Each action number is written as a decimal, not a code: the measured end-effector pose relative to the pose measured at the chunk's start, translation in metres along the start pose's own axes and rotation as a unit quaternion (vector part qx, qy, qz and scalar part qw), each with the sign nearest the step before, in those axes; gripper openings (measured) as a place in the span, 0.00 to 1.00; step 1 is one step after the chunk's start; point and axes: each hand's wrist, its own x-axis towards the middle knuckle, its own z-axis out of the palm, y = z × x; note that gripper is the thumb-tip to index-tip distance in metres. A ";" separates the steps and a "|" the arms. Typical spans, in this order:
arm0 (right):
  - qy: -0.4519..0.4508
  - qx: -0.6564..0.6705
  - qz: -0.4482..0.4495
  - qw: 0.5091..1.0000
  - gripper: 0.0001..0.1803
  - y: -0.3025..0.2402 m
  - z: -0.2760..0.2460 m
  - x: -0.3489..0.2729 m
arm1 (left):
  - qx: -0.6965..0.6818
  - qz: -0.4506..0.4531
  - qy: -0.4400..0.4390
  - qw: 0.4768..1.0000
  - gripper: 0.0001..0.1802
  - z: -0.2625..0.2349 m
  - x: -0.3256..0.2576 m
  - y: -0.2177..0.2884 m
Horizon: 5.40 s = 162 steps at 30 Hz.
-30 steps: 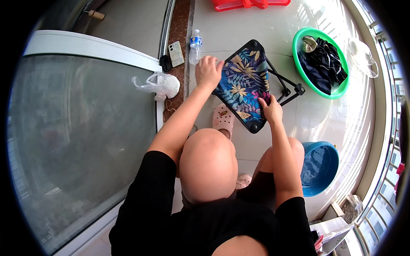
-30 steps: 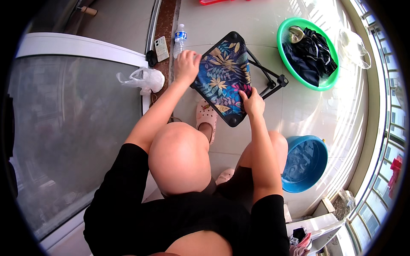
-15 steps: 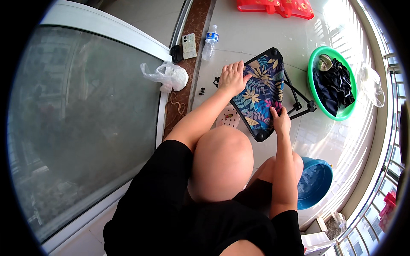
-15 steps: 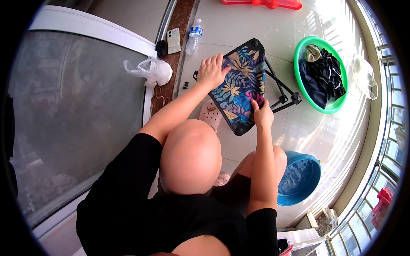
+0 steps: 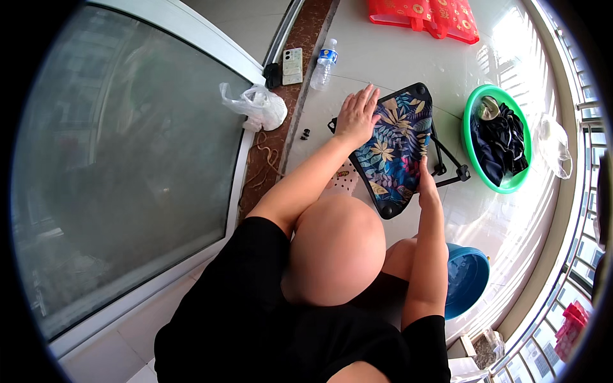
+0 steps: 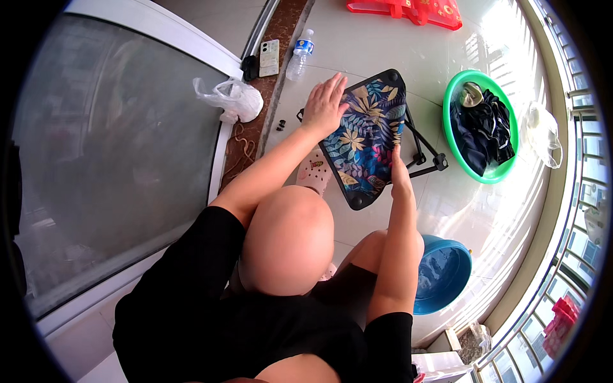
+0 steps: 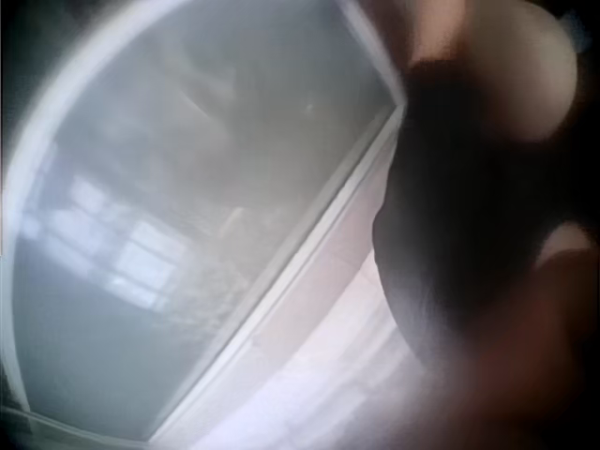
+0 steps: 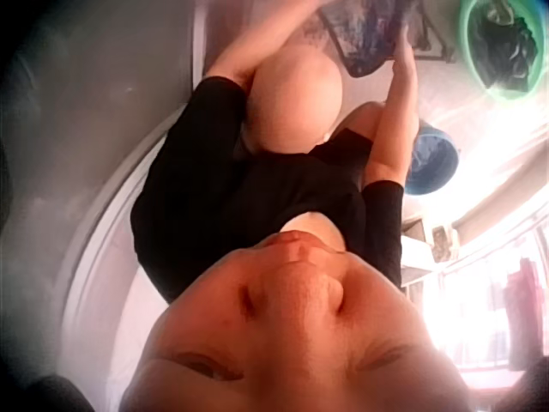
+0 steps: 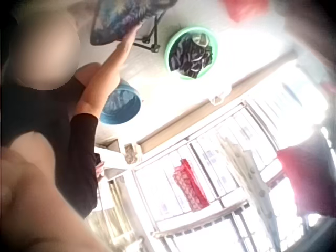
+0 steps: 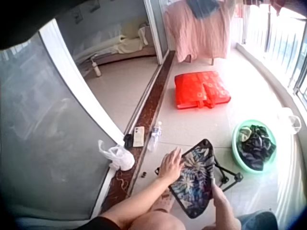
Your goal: The person sits on a tiled balcony floor and assembles a small, foldable stool. They thread black elastic cords through the metal frame joints and secure them with plastic toggles. The person then attaches a floral-patterned fabric seat to the frame using a brown cord, threading it through the corners and tying it off.
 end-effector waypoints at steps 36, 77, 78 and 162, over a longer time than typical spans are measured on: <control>0.185 -0.397 -0.599 0.670 0.09 -0.121 0.164 -0.016 | -0.655 -0.463 -0.006 0.597 0.22 -0.006 -0.084 0.001; 0.227 -0.271 -0.223 0.908 0.38 -0.020 0.020 -0.055 | -0.367 -0.398 0.035 0.840 0.28 -0.008 -0.077 -0.008; 0.206 -0.228 -0.222 0.925 0.33 -0.023 0.017 -0.049 | -0.364 -0.399 0.033 0.841 0.27 -0.008 -0.077 -0.011; 0.011 0.414 -0.175 0.893 0.28 -0.034 -0.050 -0.057 | -0.133 0.444 -0.109 0.880 0.20 0.004 0.079 0.151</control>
